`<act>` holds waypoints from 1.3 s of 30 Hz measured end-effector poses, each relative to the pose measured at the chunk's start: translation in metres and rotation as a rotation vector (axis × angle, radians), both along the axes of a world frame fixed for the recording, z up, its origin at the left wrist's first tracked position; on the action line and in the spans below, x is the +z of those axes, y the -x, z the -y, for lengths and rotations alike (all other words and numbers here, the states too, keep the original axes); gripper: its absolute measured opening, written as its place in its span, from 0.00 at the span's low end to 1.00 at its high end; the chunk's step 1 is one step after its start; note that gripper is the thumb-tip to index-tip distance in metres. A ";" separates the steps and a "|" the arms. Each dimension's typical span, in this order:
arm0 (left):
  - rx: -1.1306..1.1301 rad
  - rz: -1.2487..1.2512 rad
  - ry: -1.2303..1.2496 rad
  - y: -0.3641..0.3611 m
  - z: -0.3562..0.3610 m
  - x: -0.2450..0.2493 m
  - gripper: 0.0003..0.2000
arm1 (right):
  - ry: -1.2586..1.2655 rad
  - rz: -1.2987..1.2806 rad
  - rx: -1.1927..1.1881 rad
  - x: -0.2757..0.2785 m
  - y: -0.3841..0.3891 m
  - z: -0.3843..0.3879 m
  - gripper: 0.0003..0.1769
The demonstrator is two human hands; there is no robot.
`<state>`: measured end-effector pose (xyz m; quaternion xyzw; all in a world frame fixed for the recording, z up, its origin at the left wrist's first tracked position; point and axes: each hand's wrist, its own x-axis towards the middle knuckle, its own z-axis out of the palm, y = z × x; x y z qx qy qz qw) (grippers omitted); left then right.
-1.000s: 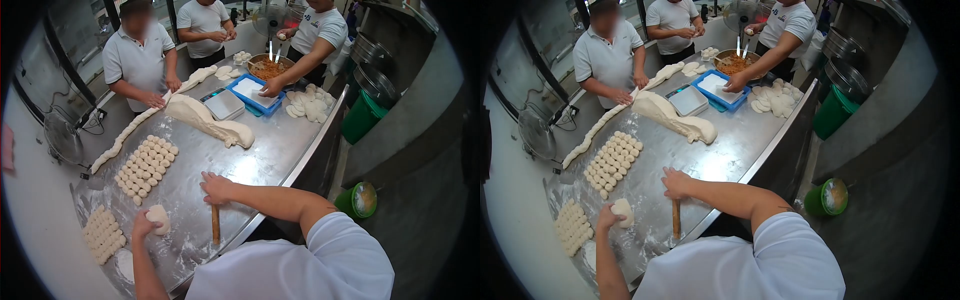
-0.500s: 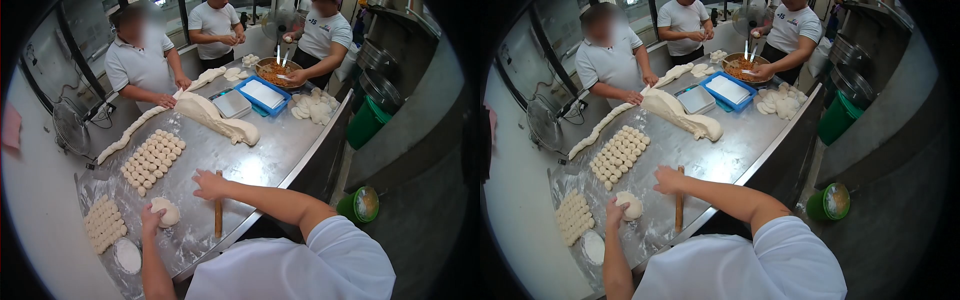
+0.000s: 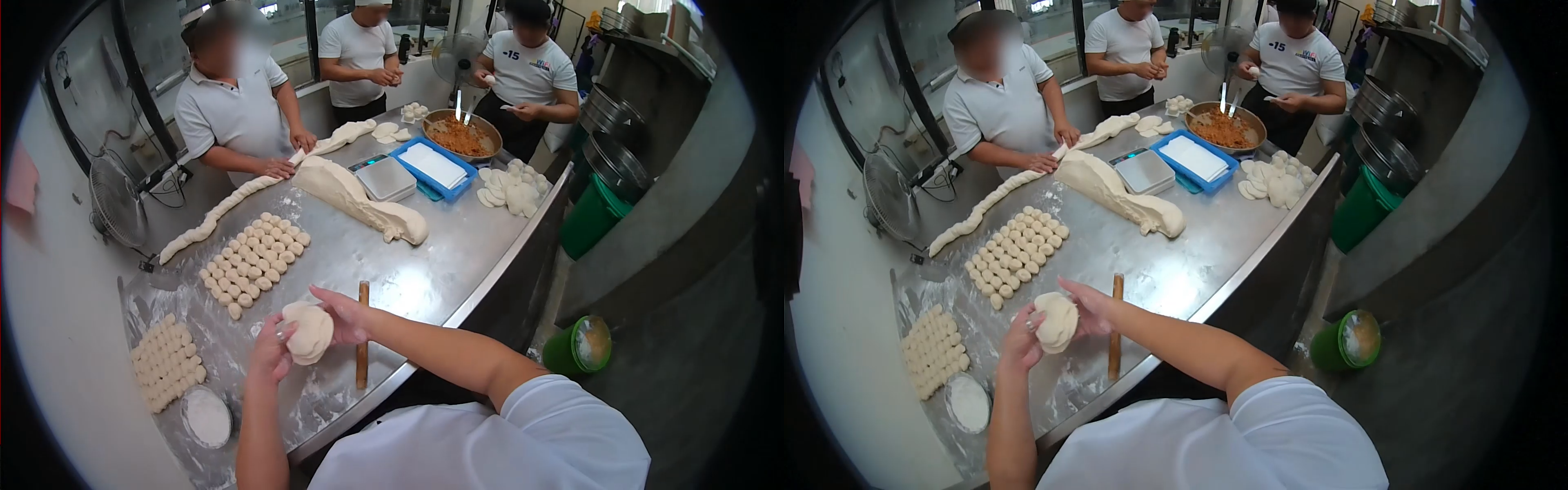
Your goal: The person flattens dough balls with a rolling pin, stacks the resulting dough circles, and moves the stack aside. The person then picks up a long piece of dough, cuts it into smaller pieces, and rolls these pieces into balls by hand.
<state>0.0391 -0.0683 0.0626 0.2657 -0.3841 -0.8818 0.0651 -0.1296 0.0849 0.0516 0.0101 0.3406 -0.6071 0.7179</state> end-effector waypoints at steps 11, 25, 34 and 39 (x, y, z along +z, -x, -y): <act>-0.019 0.320 0.692 0.018 -0.074 0.057 0.28 | 0.093 -0.270 -0.144 0.050 -0.014 -0.071 0.26; 0.263 0.379 0.775 -0.021 -0.168 0.041 0.23 | -0.245 -0.664 -0.645 0.068 0.244 -0.232 0.22; 0.530 0.455 0.991 -0.023 -0.184 -0.003 0.16 | -0.762 -1.302 -0.987 0.043 0.431 -0.366 0.32; 0.671 0.490 1.088 -0.018 -0.189 0.003 0.10 | -0.847 -1.919 -0.580 0.029 0.314 -0.369 0.22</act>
